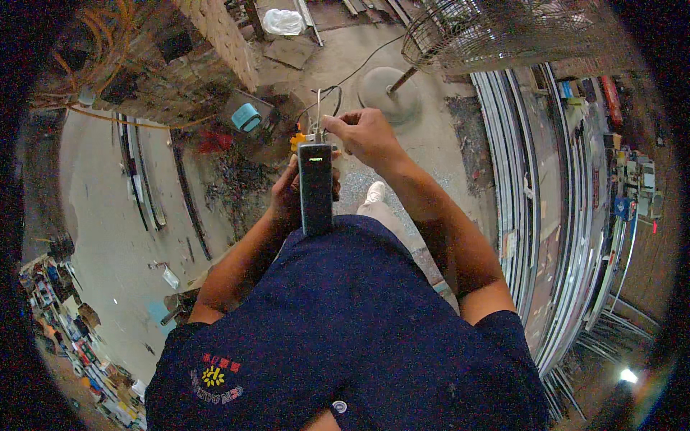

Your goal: The person picks up a handheld device and interacts with it, then repeatedly picks up long metal profiles from a rack, inspects them, and places them back. The person handles the profiles one at a time in a repetitive cycle.

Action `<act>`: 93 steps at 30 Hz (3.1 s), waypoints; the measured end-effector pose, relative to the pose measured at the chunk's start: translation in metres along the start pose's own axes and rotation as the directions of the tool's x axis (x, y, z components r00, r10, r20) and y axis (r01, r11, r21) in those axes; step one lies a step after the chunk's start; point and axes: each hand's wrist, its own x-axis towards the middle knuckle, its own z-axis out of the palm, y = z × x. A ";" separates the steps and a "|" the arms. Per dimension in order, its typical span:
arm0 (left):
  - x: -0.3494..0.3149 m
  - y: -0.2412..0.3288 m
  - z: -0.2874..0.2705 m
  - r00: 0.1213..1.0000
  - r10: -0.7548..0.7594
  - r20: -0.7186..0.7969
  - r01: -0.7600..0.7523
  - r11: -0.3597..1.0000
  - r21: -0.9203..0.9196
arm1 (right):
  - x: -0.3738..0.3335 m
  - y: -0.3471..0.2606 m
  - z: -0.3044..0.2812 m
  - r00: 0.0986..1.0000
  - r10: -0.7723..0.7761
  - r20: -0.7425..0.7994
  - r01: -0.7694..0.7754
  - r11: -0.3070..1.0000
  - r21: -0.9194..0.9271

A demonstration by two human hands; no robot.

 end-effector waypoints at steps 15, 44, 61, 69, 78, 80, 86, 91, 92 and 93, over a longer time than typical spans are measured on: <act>-0.001 -0.002 0.009 0.992 -0.060 -0.112 0.063 0.998 0.019 | 0.007 0.012 0.013 0.989 0.067 0.130 -0.086 0.985 0.153; -0.009 -0.012 0.011 0.985 -0.173 0.004 0.172 0.983 0.069 | -0.009 0.007 -0.048 0.996 0.008 0.090 -0.044 0.911 0.411; -0.015 0.001 0.012 0.997 -0.083 -0.006 0.083 0.994 0.075 | -0.047 0.022 -0.001 0.985 0.126 0.121 -0.168 0.874 0.457; -0.008 0.003 0.001 0.992 -0.115 -0.048 0.118 0.990 0.074 | -0.036 0.012 0.013 0.992 0.096 0.087 -0.128 0.824 0.552; 0.004 0.017 0.019 0.990 -0.109 0.086 0.107 0.994 0.030 | -0.013 0.003 -0.002 0.999 -0.031 0.020 0.014 0.811 0.585; 0.007 0.020 0.021 0.976 -0.118 0.181 0.122 0.992 -0.010 | -0.010 0.000 -0.003 0.998 -0.061 -0.003 0.051 0.794 0.606; 0.006 0.020 0.028 0.967 -0.143 0.210 0.150 0.988 -0.018 | -0.005 -0.003 -0.006 0.995 -0.060 -0.079 0.098 0.711 0.696; -0.001 0.016 0.036 0.978 -0.148 0.148 0.149 0.989 0.003 | -0.009 -0.011 -0.010 0.991 -0.091 -0.100 0.135 0.669 0.731; -0.003 0.014 0.036 0.979 -0.149 0.140 0.150 0.989 0.002 | -0.010 -0.013 -0.010 0.989 -0.081 -0.121 0.144 0.661 0.737; -0.003 0.013 0.035 0.980 -0.149 0.132 0.151 0.989 0.000 | -0.010 -0.015 -0.009 0.987 -0.071 -0.142 0.153 0.653 0.742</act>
